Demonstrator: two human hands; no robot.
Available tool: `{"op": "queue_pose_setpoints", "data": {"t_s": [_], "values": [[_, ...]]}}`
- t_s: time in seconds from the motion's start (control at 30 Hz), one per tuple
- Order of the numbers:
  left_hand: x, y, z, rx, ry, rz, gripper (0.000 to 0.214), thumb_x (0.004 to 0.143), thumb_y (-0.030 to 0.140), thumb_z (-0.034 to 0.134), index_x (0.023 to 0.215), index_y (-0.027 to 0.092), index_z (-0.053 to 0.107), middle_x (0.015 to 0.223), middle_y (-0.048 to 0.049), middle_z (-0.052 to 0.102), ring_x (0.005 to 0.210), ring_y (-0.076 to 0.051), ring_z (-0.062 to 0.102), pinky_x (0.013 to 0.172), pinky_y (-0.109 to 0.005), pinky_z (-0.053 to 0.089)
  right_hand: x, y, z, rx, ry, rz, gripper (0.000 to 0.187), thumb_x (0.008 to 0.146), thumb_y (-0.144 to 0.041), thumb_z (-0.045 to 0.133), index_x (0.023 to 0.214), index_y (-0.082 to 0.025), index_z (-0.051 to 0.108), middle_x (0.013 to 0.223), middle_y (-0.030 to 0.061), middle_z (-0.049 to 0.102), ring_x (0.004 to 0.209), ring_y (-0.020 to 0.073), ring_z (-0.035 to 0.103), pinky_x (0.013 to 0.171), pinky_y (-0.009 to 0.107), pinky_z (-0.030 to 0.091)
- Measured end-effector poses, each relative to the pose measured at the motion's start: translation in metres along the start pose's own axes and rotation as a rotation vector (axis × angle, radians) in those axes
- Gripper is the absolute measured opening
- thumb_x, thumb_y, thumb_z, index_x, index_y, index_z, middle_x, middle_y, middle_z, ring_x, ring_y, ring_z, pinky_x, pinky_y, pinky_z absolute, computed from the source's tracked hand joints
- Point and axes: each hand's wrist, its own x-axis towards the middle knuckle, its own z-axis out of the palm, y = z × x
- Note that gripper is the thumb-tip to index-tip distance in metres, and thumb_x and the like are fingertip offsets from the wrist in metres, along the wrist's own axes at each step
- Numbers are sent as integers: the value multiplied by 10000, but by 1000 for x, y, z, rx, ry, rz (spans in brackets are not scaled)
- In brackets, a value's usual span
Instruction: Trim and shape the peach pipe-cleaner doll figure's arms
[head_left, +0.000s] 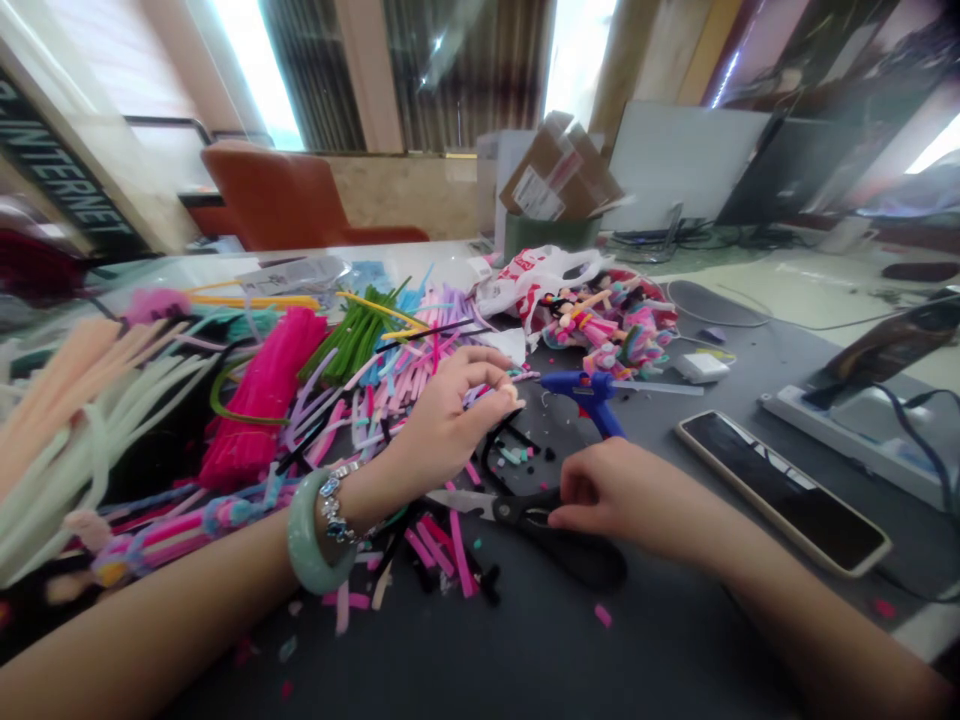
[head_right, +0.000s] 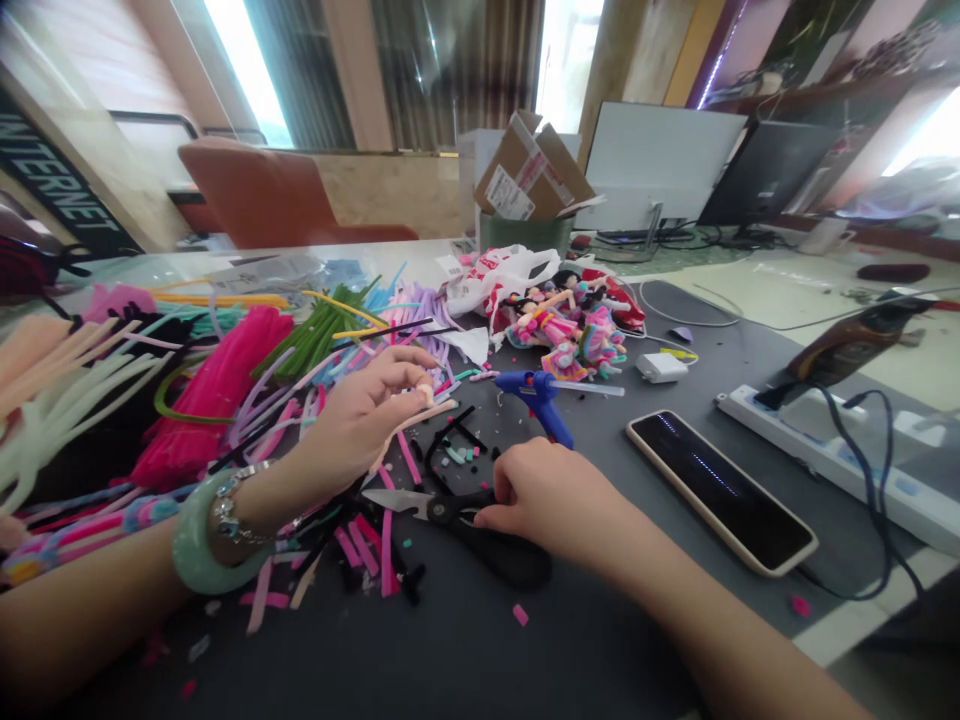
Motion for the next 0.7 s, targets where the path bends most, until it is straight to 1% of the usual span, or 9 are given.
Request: {"op": "queue_pose_setpoints", "data": {"t_s": [0.07,0.13,0.23,0.3,0.37,0.43,0.57,0.7], "values": [[2,1,-2,2,8,-4,177,862,236,468,747,150,571,1092,-69,528,1071,-190,501,985,-364,356,-2,0,1,-173,-25,-24,312,659,-482,719,742,-187,658,746,70,670,666,243,624,523,286,388],[4,1,-3,-9,9,-5,185,863,234,456,735,151,560,1085,-64,528,1068,-187,492,977,-352,352,-3,-1,2,-294,-89,-48,400,625,-513,742,798,-165,650,804,92,675,732,288,647,564,316,429],[6,-2,-3,-95,44,-40,154,835,242,477,729,158,552,1039,-49,544,996,-177,506,905,-322,389,-4,-5,3,-358,-159,-55,430,644,-502,739,858,-140,650,857,110,670,779,311,661,607,345,469],[7,-4,-2,-214,101,-103,115,802,244,499,734,168,552,942,-33,558,880,-160,524,790,-288,428,-4,-8,3,-367,-158,-79,425,652,-480,743,890,-140,655,884,107,659,795,305,662,620,345,479],[9,-6,-2,-336,162,-179,77,766,236,523,724,177,550,820,-18,545,767,-143,515,679,-259,433,-3,-8,2,-367,-142,-106,422,638,-463,760,897,-145,660,907,96,641,787,285,657,606,330,478],[11,-7,-3,-415,221,-218,61,736,224,540,695,179,543,742,-9,518,699,-132,495,617,-244,423,-2,-7,2,-367,-131,-113,409,617,-451,777,870,-149,668,920,85,624,772,263,649,579,310,468],[15,-9,-8,-481,310,-235,62,691,198,548,639,178,522,691,-1,483,651,-120,466,580,-233,418,-1,0,4,-374,-112,-148,350,589,-368,808,845,-169,677,913,61,606,741,228,634,546,282,442],[16,-10,-10,-559,340,-264,44,673,172,558,643,174,525,693,6,453,643,-103,434,577,-214,416,0,5,7,-395,-74,-179,332,588,-306,807,865,-185,671,902,53,609,728,220,627,560,283,438]]}}
